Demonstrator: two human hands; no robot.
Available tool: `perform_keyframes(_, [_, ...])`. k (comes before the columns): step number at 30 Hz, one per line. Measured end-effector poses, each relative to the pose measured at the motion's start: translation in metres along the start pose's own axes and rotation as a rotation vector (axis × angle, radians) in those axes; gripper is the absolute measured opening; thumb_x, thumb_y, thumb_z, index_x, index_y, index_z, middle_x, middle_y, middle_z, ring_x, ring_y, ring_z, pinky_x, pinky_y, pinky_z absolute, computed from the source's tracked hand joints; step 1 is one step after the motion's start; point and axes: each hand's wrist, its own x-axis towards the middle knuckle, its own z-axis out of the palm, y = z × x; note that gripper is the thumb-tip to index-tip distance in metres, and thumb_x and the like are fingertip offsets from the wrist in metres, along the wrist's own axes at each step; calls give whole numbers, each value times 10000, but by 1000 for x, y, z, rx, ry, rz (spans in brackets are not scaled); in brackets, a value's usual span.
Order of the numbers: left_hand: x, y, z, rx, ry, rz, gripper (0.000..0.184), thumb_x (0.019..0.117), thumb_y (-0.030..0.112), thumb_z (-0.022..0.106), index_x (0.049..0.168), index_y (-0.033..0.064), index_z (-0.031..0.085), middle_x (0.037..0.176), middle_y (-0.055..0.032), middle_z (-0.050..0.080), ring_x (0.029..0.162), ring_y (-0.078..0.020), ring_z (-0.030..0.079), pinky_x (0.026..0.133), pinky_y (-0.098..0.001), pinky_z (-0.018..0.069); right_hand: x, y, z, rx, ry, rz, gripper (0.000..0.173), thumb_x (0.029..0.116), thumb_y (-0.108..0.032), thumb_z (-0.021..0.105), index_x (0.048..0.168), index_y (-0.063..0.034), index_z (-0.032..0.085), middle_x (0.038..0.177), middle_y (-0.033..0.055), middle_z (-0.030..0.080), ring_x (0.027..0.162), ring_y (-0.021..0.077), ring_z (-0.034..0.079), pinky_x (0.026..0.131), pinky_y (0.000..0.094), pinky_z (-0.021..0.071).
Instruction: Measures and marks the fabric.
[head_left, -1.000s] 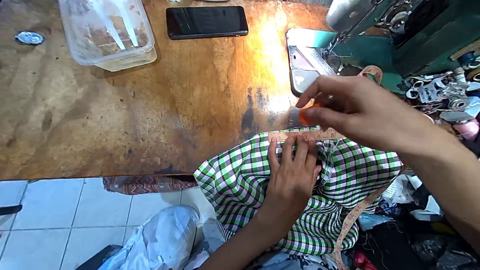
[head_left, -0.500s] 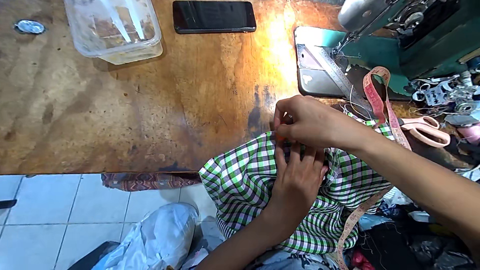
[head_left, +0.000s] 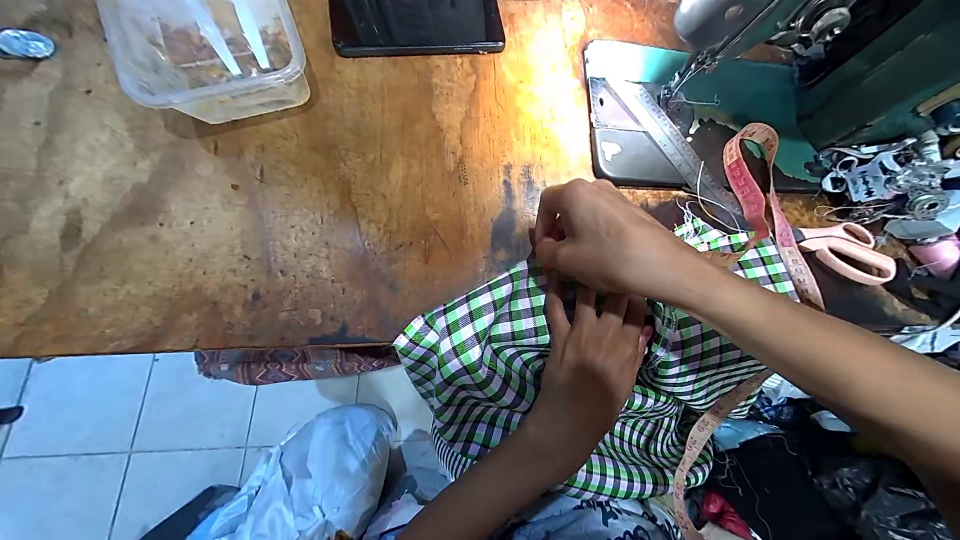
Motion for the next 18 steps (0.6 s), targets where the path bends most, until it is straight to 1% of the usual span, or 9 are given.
perform_keyframes(1, [-1,-1,2,-19,24,6,273,1020,268,554,1101,79,734,1187,-92,712,1263,-411,558,1099,-688,271,1,0,1,-4,42,-9,76,969,-157,619,981,-107,676,728,5,603,657,140,589,601,363,468])
perform_keyframes(3, [-1,-3,5,-33,58,22,285,1021,279,551,1103,77,733,1233,-97,702,1296,-420,540,1118,-694,255,1,5,2,62,137,-69,83,991,-150,595,1000,-90,651,723,4,606,636,124,593,595,336,481])
perform_keyframes(4, [-1,-4,4,-22,47,27,309,1026,290,541,1142,74,729,1285,-107,683,1323,-419,526,1122,-693,253,-2,9,1,141,191,-116,95,1007,-135,580,1021,-64,641,739,14,611,630,115,592,596,321,489])
perform_keyframes(7, [0,-3,0,15,-42,17,429,1053,318,492,1349,46,643,1436,-156,587,1427,-398,440,1149,-689,215,-17,27,-8,439,342,-236,176,1064,-139,515,1164,-22,602,840,12,638,671,46,617,625,228,539])
perform_keyframes(9, [0,-4,0,24,-53,21,458,1053,316,497,1408,41,591,1452,-163,564,1437,-391,428,1149,-688,225,-33,38,-15,680,406,-245,226,1081,-125,456,1239,-39,593,897,-22,629,706,20,617,646,188,544])
perform_keyframes(11, [0,-4,1,12,-42,22,494,1053,311,501,1464,41,543,1471,-172,558,1440,-392,433,1158,-683,218,-50,50,-20,957,412,-186,244,1101,-137,387,1158,-102,621,879,-52,636,711,21,621,646,173,546])
perform_keyframes(14, [0,-3,-1,-9,-50,3,509,1050,317,510,1475,37,535,1488,-202,535,1433,-402,441,1164,-683,213,-73,69,-25,1198,350,-59,373,1128,-282,275,931,-189,579,823,-56,615,689,24,621,610,165,547])
perform_keyframes(16, [1,-2,-4,-25,-82,-16,503,1054,318,504,1473,41,536,1498,-201,522,1444,-398,426,1173,-680,195,-81,81,-22,1127,382,-71,419,1114,-293,303,776,-213,536,702,-85,543,600,4,537,553,148,477])
perform_keyframes(18, [2,-2,-8,-53,-118,-38,506,1062,325,494,1486,51,524,1510,-195,508,1457,-394,405,1184,-673,178,-86,92,-13,772,507,-135,328,1068,-207,448,750,-197,526,635,-108,478,531,-19,429,492,142,352])
